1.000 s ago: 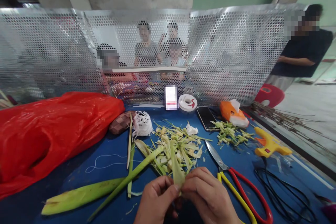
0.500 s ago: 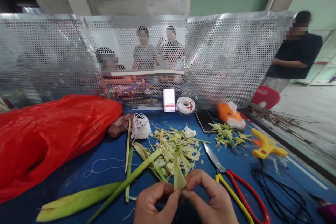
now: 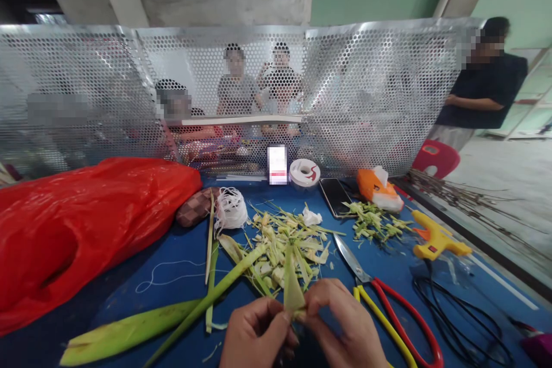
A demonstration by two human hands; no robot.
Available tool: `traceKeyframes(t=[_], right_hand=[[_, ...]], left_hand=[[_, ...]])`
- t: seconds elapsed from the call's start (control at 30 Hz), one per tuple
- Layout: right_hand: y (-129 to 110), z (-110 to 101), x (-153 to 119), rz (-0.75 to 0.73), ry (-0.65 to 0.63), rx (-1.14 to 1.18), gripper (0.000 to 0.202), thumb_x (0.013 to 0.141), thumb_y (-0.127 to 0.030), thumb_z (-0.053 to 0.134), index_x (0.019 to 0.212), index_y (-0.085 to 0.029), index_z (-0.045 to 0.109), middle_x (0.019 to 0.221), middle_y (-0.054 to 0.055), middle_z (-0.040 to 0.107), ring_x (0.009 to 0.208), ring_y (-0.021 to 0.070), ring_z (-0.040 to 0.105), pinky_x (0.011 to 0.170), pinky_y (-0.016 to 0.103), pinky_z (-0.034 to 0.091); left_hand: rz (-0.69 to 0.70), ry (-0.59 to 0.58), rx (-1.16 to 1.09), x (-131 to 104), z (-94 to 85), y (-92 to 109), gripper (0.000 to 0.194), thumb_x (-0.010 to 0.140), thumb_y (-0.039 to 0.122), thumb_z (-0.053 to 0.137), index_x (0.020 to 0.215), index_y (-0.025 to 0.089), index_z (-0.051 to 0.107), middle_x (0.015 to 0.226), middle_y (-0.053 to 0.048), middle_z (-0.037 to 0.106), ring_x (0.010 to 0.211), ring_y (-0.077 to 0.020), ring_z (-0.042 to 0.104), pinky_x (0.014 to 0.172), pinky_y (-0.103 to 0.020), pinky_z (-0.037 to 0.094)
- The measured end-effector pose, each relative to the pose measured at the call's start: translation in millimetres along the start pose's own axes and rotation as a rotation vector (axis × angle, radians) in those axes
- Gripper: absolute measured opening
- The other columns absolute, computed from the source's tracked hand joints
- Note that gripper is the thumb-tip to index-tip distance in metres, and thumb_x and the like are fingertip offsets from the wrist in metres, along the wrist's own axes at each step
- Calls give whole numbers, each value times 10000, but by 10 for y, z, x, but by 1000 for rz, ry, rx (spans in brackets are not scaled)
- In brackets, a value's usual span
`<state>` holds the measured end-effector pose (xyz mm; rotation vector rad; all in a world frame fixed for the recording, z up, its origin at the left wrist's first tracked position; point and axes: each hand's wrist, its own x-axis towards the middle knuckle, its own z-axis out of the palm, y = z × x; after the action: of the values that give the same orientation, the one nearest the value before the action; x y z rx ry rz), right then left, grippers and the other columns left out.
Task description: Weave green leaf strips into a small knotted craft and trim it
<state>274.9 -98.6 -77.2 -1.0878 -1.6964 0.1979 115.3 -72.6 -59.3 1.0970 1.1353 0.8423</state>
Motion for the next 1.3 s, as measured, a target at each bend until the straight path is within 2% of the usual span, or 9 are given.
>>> traceKeyframes(t=[0.07,0.13,0.27,0.5,0.8,0.97,1.07,1.13,1.3], right_hand=[[-20,-16,53,-133,-28,-42,157,862,-77,584,860,-232,561,726,-15,674,663,138,633,626,226,494],[-46,-27,96,-175,-73,-53,150,894,-87,563,939,-228,593,774,7,693,703,147,642,654,243,501],[-61,-36,115,-176,-102,-59,119,929,-118,535,943,-213,605,792,32,688,730,159,626,669,258,504],[-25,-38,88,-152,-113,-33,110,937,-126,537,900,-219,583,747,15,674,716,157,623,658,251,490],[-43,-9,14,118,-107,136,110,901,-150,572,825,-228,591,796,5,665,749,152,643,666,241,494],[-54,26,-39,371,-116,210,75,858,-165,621,828,-228,595,806,-4,666,760,153,643,696,237,501],[-72,53,-54,495,-32,310,113,831,-179,638,921,-228,588,812,-6,646,769,155,632,718,243,513],[-72,60,-58,528,-3,357,181,825,-186,641,987,-227,573,811,-9,634,768,153,624,723,246,516],[-41,31,-50,504,-63,349,179,847,-171,594,1011,-226,550,835,-3,619,794,148,616,739,250,511]], left_hand=[[-80,-17,-67,25,-11,-21,392,606,496,781,546,152,602,468,-24,600,408,-106,487,441,-206,346],[-102,-34,-106,51,-25,-46,439,591,527,786,526,149,572,467,-23,595,397,-92,476,428,-195,334],[-119,-76,-157,84,-36,-80,454,589,526,792,525,147,551,478,-22,593,404,-85,479,421,-188,334],[-71,-78,-160,70,-3,-40,332,585,412,797,586,149,595,503,11,555,442,-87,437,426,-202,363],[158,3,51,20,-20,-42,159,687,271,695,598,151,640,566,5,570,560,-113,470,546,-212,370],[176,-1,91,19,-46,-58,142,717,255,660,620,152,667,585,-8,604,587,-133,522,586,-223,400],[182,-57,133,25,-63,-67,154,737,275,655,646,154,686,609,-22,630,604,-145,548,599,-229,419],[218,-51,164,16,-59,-71,183,759,297,636,657,158,696,615,-26,637,605,-147,549,599,-228,419],[344,25,304,-43,-13,-34,217,776,315,607,639,176,701,596,-23,631,589,-147,540,581,-224,408]])
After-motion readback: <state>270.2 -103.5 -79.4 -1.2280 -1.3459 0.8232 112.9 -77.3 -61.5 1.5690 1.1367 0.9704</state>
